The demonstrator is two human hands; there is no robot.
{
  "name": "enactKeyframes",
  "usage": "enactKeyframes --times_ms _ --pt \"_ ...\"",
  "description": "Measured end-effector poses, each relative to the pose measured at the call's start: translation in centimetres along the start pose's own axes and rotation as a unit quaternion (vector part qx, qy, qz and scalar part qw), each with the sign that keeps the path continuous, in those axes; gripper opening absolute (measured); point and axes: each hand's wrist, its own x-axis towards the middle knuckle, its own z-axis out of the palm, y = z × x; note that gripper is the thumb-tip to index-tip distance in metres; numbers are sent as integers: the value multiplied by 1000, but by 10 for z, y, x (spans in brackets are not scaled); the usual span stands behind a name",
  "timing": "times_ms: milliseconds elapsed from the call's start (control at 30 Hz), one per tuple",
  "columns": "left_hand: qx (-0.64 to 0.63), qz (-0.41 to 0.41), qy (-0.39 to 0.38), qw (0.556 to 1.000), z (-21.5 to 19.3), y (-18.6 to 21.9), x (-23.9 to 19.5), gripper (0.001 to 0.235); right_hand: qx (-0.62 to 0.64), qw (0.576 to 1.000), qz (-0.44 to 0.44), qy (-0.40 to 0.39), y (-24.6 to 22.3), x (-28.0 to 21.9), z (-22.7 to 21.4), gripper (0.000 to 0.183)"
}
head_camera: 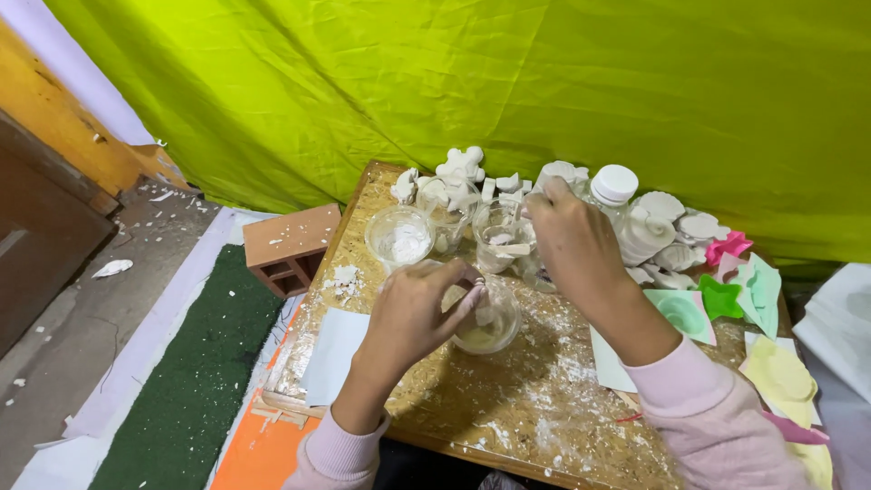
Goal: Mixing a white paste in a cup and carefully filling small decorative molds on a table.
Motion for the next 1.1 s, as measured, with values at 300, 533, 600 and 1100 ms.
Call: enactKeyframes --times_ms 300,533,600,1100 --pt "-40 -13 25 999 -3 4 -1 22 -47 995 -42 -71 0 -23 -24 12" --pt "-135 -10 54 989 9 -10 6 22 -100 994 -32 -7 13 -67 -29 9" --pt "-146 -3 71 987 10 -17 7 20 -71 997 -11 32 26 -97 -33 20" --pt "-156 28 85 984 37 -38 16 12 37 971 -145 186 40 -137 52 17"
